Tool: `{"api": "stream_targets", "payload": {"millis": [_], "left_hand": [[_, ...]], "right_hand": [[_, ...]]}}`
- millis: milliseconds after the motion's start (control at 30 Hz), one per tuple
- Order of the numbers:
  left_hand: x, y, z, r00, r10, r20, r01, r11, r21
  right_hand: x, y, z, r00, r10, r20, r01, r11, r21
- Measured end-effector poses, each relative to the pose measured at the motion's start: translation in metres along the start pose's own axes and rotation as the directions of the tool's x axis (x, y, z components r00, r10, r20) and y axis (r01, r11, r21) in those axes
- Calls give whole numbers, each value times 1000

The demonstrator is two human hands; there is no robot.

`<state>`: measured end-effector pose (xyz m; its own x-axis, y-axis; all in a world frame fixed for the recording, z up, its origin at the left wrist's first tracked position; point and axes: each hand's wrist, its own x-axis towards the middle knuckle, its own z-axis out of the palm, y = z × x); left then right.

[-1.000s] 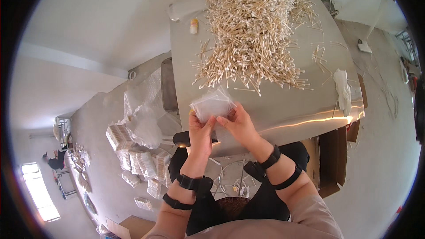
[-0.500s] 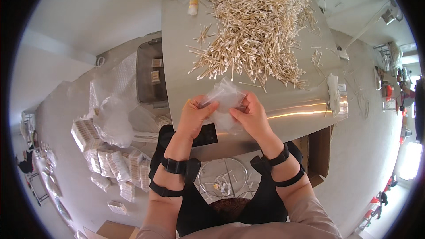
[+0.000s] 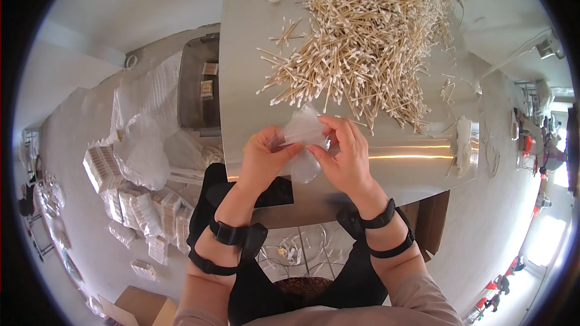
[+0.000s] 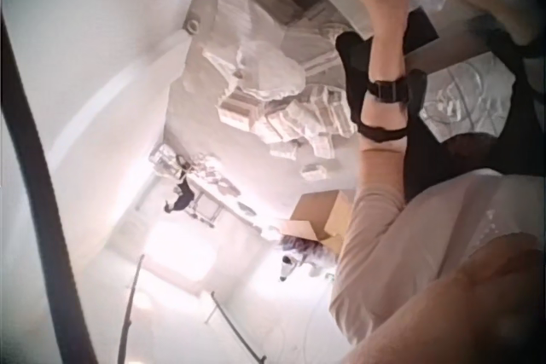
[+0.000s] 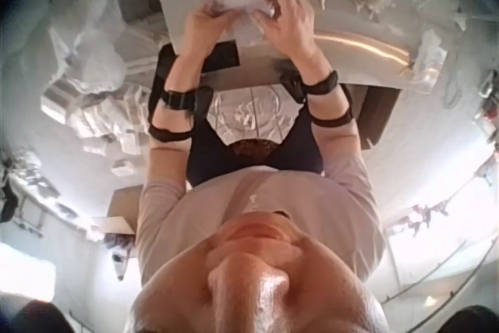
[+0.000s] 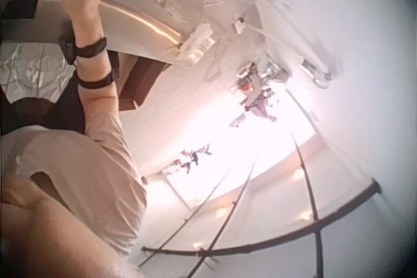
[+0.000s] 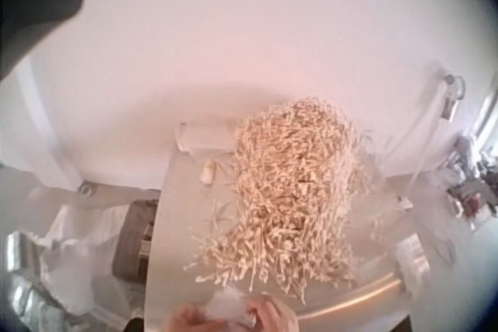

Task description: The person packs cotton swabs into a plastic bag, seals it, and places it into a bin. They then separate a small plastic bag from a stack and insert a yellow packet into it.

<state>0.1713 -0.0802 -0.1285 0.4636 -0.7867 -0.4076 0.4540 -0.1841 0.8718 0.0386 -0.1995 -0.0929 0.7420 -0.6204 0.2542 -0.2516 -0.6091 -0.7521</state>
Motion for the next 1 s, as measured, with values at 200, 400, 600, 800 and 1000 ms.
{"api": "stream_targets", "payload": {"millis": [200, 400, 600, 800, 1000], "left_hand": [[1, -1, 5, 1000, -16, -24, 17, 998, 53], [3, -4, 6, 999, -16, -48, 12, 996, -90], [5, -7, 12, 998, 17, -53, -35, 937, -347], [4, -7, 14, 999, 12, -48, -31, 910, -414], [4, -8, 9, 999, 31, 35, -17, 937, -349]], "right_hand": [[-8, 12, 6, 997, 59, -42, -56, 996, 64], [-7, 14, 3, 933, 359, 10, -339, 873, 349], [-6, 23, 5, 890, 453, 56, -403, 720, 565], [1, 16, -3, 851, 505, 146, -488, 653, 579], [-1, 22, -4, 841, 488, 235, -510, 569, 645]]}}
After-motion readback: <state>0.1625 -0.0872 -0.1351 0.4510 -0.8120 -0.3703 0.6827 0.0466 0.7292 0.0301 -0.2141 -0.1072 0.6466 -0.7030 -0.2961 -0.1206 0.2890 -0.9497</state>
